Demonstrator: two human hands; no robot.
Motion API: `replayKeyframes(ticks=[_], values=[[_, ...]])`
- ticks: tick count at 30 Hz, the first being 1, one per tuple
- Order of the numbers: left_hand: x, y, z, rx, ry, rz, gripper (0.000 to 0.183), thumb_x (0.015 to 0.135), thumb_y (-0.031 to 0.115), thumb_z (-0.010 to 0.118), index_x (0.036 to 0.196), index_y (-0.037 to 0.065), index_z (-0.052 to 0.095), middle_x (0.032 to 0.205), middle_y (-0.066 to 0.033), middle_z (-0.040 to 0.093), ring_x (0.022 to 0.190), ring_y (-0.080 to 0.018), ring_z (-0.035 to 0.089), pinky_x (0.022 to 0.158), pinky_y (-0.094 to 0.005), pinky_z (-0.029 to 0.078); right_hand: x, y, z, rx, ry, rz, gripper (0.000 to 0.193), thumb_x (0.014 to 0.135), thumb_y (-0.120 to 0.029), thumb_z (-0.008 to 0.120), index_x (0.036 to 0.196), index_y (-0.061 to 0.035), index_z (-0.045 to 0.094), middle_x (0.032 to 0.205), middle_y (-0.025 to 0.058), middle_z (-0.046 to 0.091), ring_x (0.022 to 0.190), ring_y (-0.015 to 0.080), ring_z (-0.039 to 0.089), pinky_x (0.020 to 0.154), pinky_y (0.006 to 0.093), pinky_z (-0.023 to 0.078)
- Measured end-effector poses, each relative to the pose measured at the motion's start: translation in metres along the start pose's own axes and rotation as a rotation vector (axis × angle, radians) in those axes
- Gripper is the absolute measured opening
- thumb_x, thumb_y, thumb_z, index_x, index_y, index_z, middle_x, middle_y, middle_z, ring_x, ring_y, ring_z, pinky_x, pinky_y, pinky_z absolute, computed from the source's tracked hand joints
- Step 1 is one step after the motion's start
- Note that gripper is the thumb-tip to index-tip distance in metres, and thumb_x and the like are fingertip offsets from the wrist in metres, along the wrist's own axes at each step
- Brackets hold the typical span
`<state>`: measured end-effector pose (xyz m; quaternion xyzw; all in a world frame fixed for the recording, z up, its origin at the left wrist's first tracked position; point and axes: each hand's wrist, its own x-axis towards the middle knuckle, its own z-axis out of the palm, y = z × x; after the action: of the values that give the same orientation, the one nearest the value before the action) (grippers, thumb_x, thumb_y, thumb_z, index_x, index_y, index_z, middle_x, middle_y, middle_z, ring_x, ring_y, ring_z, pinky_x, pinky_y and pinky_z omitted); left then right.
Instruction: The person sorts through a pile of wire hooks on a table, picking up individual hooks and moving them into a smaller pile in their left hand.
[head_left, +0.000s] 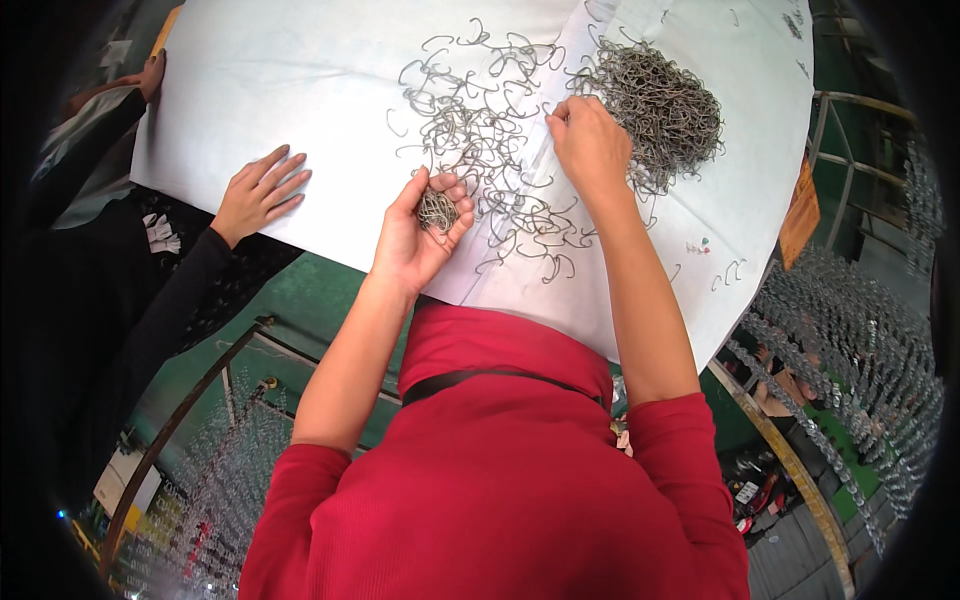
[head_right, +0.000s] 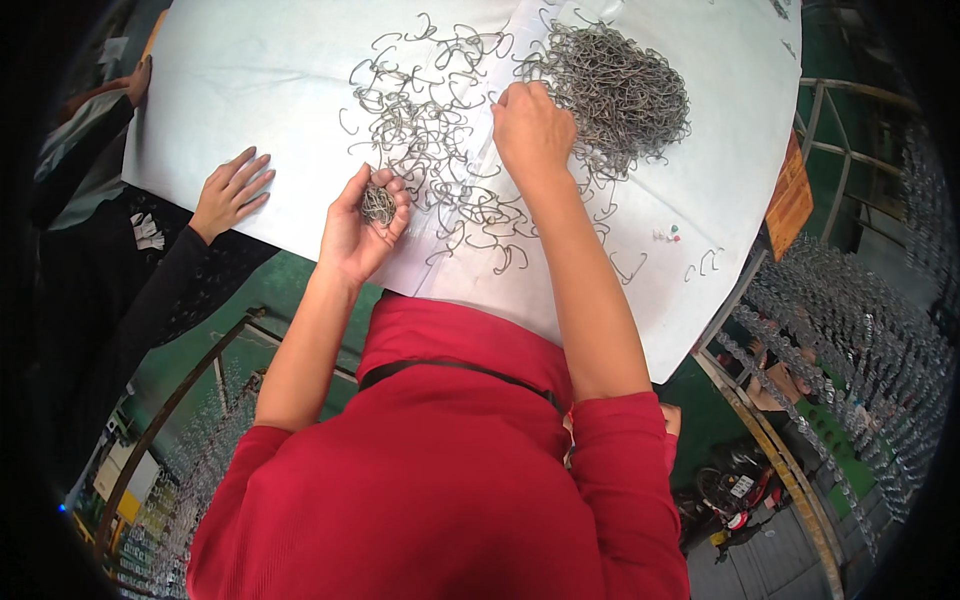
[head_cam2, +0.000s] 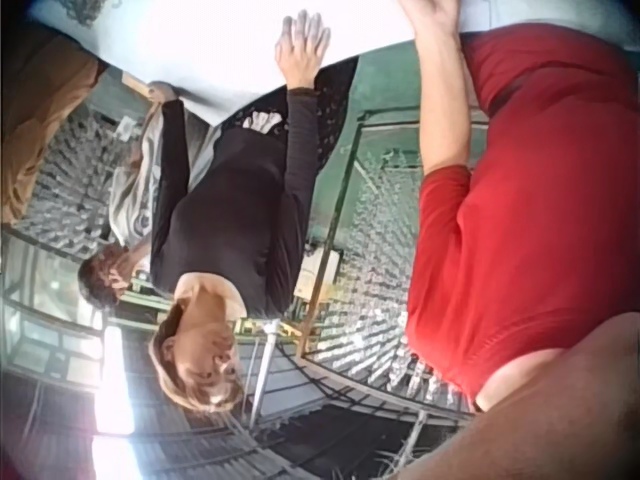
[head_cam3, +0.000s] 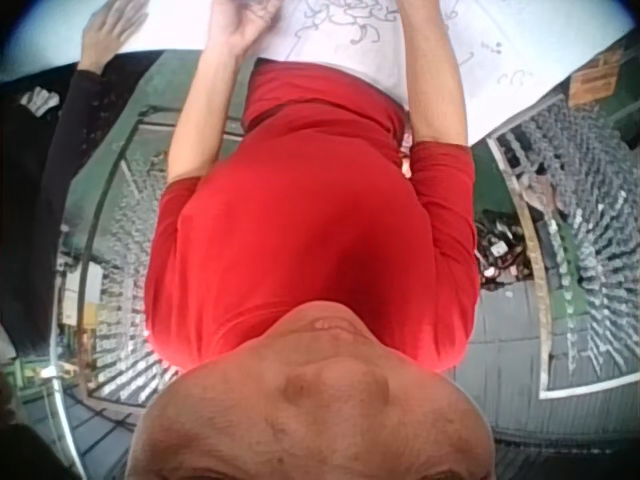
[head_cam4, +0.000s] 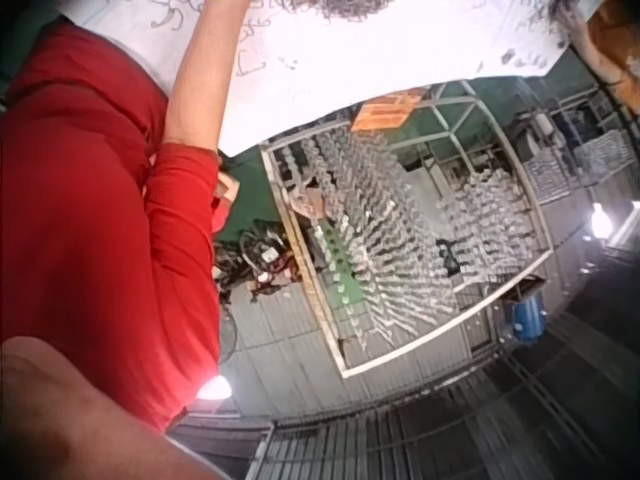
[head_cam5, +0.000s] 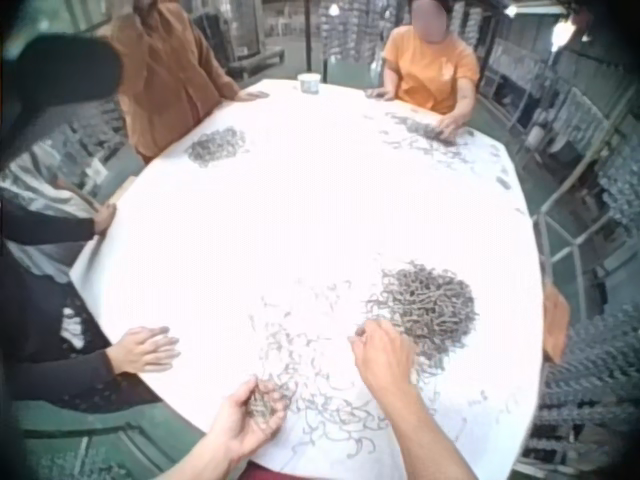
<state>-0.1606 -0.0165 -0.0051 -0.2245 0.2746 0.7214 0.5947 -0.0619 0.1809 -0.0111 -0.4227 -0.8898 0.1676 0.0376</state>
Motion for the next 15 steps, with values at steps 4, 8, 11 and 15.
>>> replayKeyframes(ticks=[4,8,11,15], values=[[0.000,-0.001,-0.002,0.044,0.027,-0.006,0.030,0.093,0.026,0.045,0.101,-0.001,0.055,0.097,-0.0127,0.058,0.092,-0.0249,0.058,0.078,-0.0346,0.054,0.001,-0.006,-0.002,0.146,-0.106,0.112,0.016,0.079,-0.020,0.061,0.086,-0.0062,0.064,0.082,0.0075,0.063,0.071,0.0232,0.061,0.065,0.0346,0.047],[0.003,-0.011,0.015,0.054,0.104,0.020,0.039,0.095,0.029,0.041,0.110,-0.006,0.050,0.103,-0.0179,0.056,0.093,-0.0296,0.060,0.082,-0.0380,0.054,-0.038,-0.027,-0.027,0.782,-0.406,0.140,0.017,0.081,-0.018,0.057,0.084,-0.0038,0.065,0.082,0.0105,0.066,0.074,0.0239,0.063,0.071,0.0350,0.048],[0.007,-0.014,0.004,0.030,0.046,0.026,0.038,0.095,0.028,0.041,0.108,-0.006,0.050,0.104,-0.0182,0.056,0.094,-0.0299,0.060,0.083,-0.0381,0.054,-0.074,-0.037,-0.036,0.852,-0.448,0.049,0.019,0.083,-0.018,0.056,0.090,-0.0028,0.064,0.079,0.0109,0.066,0.076,0.0247,0.063,0.071,0.0352,0.048],[0.006,-0.010,0.004,0.059,0.073,-0.017,0.031,0.095,0.029,0.042,0.096,-0.001,0.051,0.091,-0.0126,0.055,0.081,-0.0223,0.057,0.068,-0.0305,0.053,-0.092,-0.019,-0.031,0.540,-0.348,0.176,0.024,0.085,-0.020,0.055,0.101,-0.0042,0.061,0.080,0.0115,0.065,0.077,0.0273,0.062,0.070,0.0373,0.047]])
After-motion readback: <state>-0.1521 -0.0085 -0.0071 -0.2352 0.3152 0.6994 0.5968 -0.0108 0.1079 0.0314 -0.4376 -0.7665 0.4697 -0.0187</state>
